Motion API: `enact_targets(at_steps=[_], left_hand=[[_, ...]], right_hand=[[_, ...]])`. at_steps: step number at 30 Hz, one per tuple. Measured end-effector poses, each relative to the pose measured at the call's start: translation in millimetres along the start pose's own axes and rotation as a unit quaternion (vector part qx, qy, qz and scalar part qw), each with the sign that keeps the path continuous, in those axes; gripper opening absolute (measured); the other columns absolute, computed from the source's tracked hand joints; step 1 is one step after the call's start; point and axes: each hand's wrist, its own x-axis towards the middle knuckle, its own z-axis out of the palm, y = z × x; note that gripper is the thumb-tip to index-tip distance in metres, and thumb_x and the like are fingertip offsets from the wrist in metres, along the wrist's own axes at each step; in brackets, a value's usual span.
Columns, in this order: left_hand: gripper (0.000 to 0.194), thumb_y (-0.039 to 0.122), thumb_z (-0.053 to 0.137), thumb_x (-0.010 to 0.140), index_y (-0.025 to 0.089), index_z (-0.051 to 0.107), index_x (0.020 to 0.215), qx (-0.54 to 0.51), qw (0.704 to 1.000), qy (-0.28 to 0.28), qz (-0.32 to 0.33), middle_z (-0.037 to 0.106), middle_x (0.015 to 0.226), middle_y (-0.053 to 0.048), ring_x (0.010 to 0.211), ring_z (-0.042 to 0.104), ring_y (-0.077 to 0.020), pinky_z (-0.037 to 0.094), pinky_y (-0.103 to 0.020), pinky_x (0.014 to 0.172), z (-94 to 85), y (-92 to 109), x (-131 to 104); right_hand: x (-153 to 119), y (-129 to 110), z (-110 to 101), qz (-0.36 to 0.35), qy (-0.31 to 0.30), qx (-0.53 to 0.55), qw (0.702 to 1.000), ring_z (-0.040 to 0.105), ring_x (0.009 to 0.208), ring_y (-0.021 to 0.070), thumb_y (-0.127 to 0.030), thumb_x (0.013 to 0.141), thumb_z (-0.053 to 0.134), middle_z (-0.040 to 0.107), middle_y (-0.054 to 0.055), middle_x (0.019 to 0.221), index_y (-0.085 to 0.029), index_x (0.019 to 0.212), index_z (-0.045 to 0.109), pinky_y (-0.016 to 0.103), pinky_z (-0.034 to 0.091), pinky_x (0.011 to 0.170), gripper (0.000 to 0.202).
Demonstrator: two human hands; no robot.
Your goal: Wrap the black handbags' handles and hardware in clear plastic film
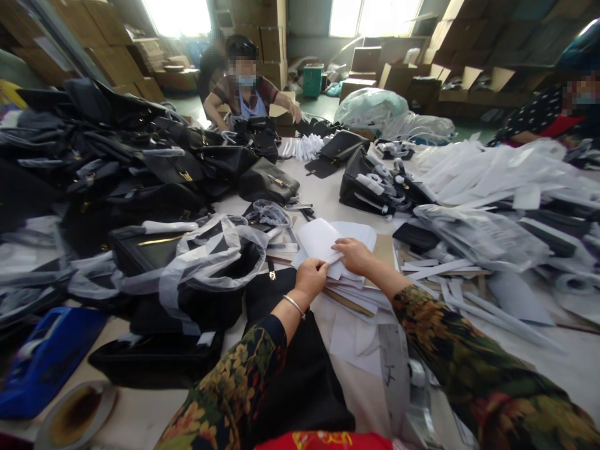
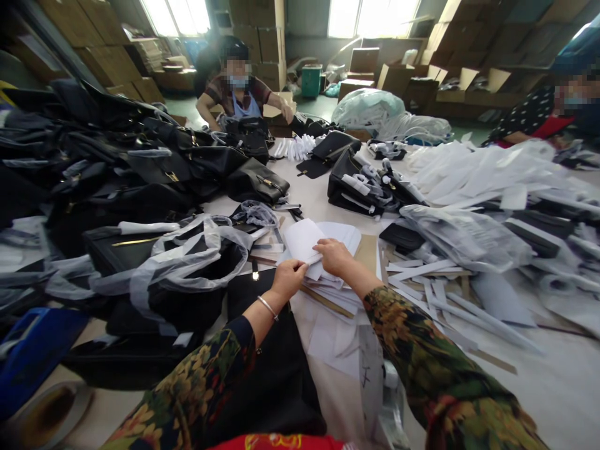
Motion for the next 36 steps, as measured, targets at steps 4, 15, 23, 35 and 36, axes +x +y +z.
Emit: enact_targets(at_steps=[4,15,23,35,36], left_hand=[[0.018,0.025,0.061,0.090,0.016,0.076,0.083,-0.052,0.999,0.011,-0.012,0.073,0.081,-0.004,0.079,0.065,-0.0170,0.049,-0.028,0.077,-3.5,0,0],[0.020,0.026,0.062,0.085,0.014,0.077,0.088,-0.191,0.978,-0.031,-0.084,0.069,0.068,-0.002,0.065,0.064,-0.0147,0.049,-0.025,0.063,-25.2,2,-10],[0.026,0.017,0.056,0.088,0.009,0.076,0.102,-0.263,0.949,-0.097,-0.146,0.074,0.078,-0.008,0.064,0.068,-0.0117,0.055,-0.023,0.062,-29.8,3,-11],[0.027,0.027,0.079,0.076,0.020,0.075,0.102,-0.051,0.993,-0.084,0.058,0.066,0.102,-0.006,0.086,0.063,-0.0178,0.052,-0.033,0.090,-31.4,9,-32],[0.028,0.029,0.078,0.078,0.020,0.074,0.104,0.001,0.992,-0.087,0.092,0.066,0.103,-0.006,0.088,0.063,-0.0186,0.052,-0.033,0.090,-31.2,9,-34]], right_hand=[[8,1,-3,-0.058,-0.029,-0.014,0.998,0.056,0.124,0.0232,-0.006,0.084,0.053,0.064,0.008,0.136,-0.024,0.132,0.066,0.033,0.043,0.102,0.053],[8,10,-20,-0.095,-0.030,-0.073,0.992,0.062,0.108,0.0237,-0.007,0.090,0.052,0.071,0.014,0.116,-0.017,0.111,0.074,0.034,0.043,0.097,0.032],[-2,17,-15,-0.089,-0.017,-0.083,0.992,0.061,0.108,0.0253,-0.008,0.089,0.052,0.071,0.014,0.120,-0.017,0.112,0.075,0.035,0.043,0.097,0.033],[-3,22,-10,-0.083,-0.023,-0.065,0.994,0.059,0.108,0.0260,-0.009,0.089,0.049,0.070,0.013,0.123,-0.018,0.113,0.074,0.036,0.042,0.095,0.036],[-3,22,-10,-0.082,-0.024,-0.063,0.994,0.059,0.108,0.0260,-0.009,0.089,0.050,0.069,0.012,0.123,-0.019,0.114,0.074,0.036,0.042,0.096,0.036]])
